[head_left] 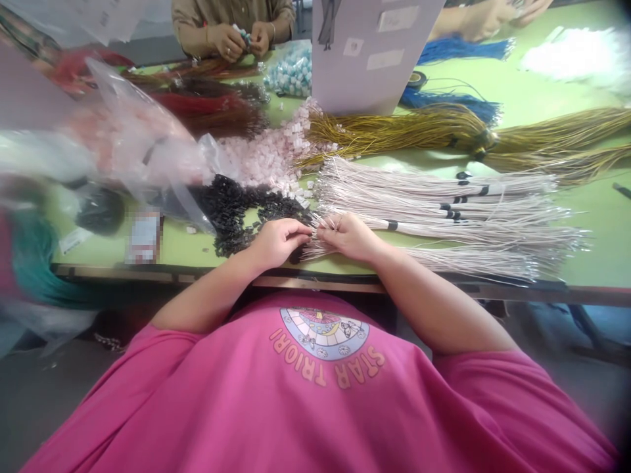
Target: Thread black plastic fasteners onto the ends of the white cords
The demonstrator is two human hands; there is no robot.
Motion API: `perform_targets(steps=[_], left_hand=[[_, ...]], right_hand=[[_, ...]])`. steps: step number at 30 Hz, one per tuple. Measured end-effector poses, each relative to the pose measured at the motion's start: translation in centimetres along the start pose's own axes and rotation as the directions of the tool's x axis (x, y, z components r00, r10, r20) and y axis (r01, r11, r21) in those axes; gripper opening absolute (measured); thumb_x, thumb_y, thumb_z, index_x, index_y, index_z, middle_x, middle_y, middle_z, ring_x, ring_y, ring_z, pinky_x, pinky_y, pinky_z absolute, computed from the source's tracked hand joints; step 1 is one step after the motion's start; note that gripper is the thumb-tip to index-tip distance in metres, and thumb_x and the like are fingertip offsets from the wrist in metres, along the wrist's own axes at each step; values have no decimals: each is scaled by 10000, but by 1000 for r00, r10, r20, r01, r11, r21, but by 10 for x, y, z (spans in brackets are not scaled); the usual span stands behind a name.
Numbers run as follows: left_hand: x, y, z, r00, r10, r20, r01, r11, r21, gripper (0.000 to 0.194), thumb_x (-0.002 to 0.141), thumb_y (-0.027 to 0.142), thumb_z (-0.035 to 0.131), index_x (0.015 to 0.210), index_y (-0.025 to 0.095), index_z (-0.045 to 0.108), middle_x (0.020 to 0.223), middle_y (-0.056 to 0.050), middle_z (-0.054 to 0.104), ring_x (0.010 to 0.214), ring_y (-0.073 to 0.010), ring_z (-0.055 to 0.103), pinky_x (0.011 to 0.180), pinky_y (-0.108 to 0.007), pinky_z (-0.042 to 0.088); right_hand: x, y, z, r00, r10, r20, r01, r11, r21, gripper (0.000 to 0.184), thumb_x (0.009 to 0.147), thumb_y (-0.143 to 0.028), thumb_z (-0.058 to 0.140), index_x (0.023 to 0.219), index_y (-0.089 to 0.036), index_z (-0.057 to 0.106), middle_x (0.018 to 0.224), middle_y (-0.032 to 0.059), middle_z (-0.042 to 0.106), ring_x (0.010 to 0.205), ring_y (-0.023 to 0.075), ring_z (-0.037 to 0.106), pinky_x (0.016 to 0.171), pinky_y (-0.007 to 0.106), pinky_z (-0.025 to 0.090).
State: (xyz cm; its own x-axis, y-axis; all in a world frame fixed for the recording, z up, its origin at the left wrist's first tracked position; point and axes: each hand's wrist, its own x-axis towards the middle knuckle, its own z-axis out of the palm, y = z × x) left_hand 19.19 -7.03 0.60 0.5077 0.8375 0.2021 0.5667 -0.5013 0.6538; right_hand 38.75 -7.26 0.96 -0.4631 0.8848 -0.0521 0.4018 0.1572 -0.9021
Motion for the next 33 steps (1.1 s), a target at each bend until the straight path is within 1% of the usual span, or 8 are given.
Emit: perform_targets(steps=[3,11,16,19,21,23,27,33], left_hand=[[1,-1,3,999,40,5,-40,999,16,139,785,259,582,862,199,682,808,-22,680,740,-131,608,718,-259,473],[0,4,5,1000,6,26,-7,1000,24,144,799,259,558,867,198,669,818,-20,675,747,-133,608,721,-262,476],[-6,6,-14,994,97,46,-102,987,123,192,833,272,500,891,189,663,881,-44,648,826,-144,589,782,-272,459],[-4,-13,-38,1000,4,12,-7,965,261,233,829,304,494,947,189,658,940,-53,634,873,-167,580,820,-292,448],[1,-33,-53,990,-128,-55,139,912,385,252,834,280,460,958,190,660,969,-57,633,890,-186,577,823,-310,443],[6,-53,-63,972,-234,-29,219,846,486,247,813,262,467,934,196,672,963,-55,638,889,-204,577,825,-325,438],[12,-73,-65,964,-247,101,161,840,518,248,790,272,489,948,204,668,999,-47,620,945,-201,558,879,-314,422],[13,-75,-61,941,-288,175,163,844,511,250,782,255,497,974,203,647,1001,-62,599,944,-207,551,884,-322,417]], right_hand=[[0,1,0,1000,-24,9,24,999,-26,280,786,-320,438,570,-147,475,520,-35,402,529,72,339,543,220,280],[1,1,-1,998,-58,4,58,996,-68,294,788,-354,462,588,-143,505,547,-27,419,567,84,364,573,227,296],[0,3,-2,997,-73,-41,72,997,-21,264,757,-363,513,660,-133,601,630,0,519,606,96,442,610,234,344],[0,4,-3,989,-44,-140,44,999,0,245,702,-350,576,763,-129,661,726,29,586,647,112,487,616,242,363],[-1,4,-4,988,38,-149,-34,999,25,272,685,-355,588,792,-121,676,656,20,578,584,103,466,561,238,348],[-1,2,-4,987,100,-126,-92,994,62,291,686,-367,583,788,-111,677,564,2,545,512,88,427,509,233,323],[-2,4,-2,987,143,-79,-127,976,177,270,686,-344,575,802,-113,653,544,-1,557,451,74,416,454,223,307],[-1,9,0,982,170,-78,-145,956,255,206,683,-332,569,706,-129,590,565,13,582,427,70,432,424,214,311]])
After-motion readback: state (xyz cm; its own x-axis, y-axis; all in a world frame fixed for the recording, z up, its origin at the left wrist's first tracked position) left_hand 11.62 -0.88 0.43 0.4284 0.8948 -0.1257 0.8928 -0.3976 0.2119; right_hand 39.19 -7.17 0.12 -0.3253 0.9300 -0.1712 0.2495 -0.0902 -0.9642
